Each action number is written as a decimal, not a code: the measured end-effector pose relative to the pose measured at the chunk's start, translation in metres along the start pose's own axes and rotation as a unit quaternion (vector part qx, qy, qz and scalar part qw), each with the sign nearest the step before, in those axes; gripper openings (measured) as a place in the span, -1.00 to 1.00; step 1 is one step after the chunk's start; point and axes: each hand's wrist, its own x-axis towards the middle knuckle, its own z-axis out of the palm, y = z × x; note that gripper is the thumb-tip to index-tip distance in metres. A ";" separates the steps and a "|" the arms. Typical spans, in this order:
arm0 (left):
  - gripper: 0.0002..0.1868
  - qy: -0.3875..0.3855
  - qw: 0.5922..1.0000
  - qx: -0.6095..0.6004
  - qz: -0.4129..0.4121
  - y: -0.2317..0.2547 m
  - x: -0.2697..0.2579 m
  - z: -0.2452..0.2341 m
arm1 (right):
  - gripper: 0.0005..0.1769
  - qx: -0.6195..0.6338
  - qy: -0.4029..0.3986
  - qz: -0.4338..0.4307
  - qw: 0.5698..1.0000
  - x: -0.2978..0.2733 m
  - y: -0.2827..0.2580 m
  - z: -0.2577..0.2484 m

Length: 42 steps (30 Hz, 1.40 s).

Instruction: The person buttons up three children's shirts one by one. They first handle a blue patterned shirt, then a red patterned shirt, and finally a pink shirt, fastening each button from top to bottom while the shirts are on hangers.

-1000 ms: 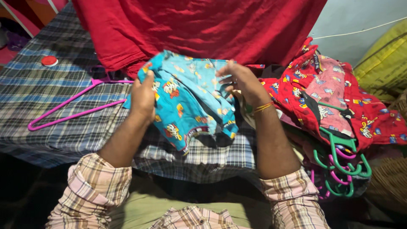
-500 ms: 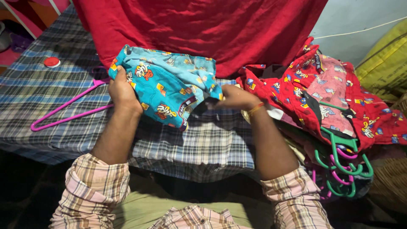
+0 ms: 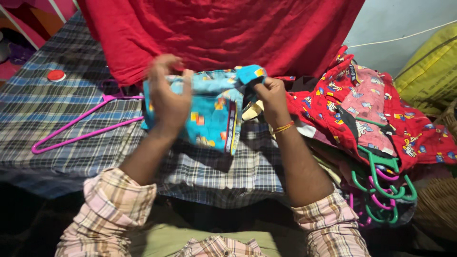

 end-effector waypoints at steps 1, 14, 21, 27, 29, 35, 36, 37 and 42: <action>-0.74 -0.090 0.987 -0.122 -0.057 0.014 -0.001 0.008 | -0.83 -0.024 0.007 0.002 1.000 -0.002 -0.003 0.004; -0.85 -0.331 0.884 -0.296 -0.143 -0.014 -0.003 0.114 | -0.69 -0.310 0.018 -0.284 0.907 -0.001 -0.075 0.025; -0.91 -0.272 0.875 -0.368 -0.160 -0.038 -0.023 0.123 | -0.83 -0.298 -0.059 -0.029 0.952 0.007 -0.035 0.016; -0.73 -0.168 0.953 -0.250 -0.036 -0.027 -0.018 0.103 | -0.90 -0.202 -0.051 -0.022 0.978 0.003 -0.008 0.020; -0.71 -0.212 0.942 -0.250 -0.066 -0.026 -0.017 0.099 | -0.91 -0.128 -0.030 0.035 0.991 0.005 -0.001 0.019; -0.81 -0.237 0.928 -0.260 -0.124 -0.037 -0.031 0.108 | -0.91 -0.067 -0.033 0.077 0.994 0.004 0.004 0.018; -0.85 -0.247 0.920 -0.266 -0.148 -0.039 -0.033 0.110 | -0.91 -0.071 -0.034 0.081 0.994 0.004 0.002 0.019; -0.85 -0.250 0.910 -0.284 -0.169 -0.041 -0.034 0.112 | -0.91 -0.078 -0.034 0.076 0.993 0.004 0.000 0.020; -0.87 -0.262 0.855 -0.400 -0.203 -0.057 -0.043 0.126 | -0.91 -0.157 -0.056 0.040 0.985 0.003 -0.010 0.022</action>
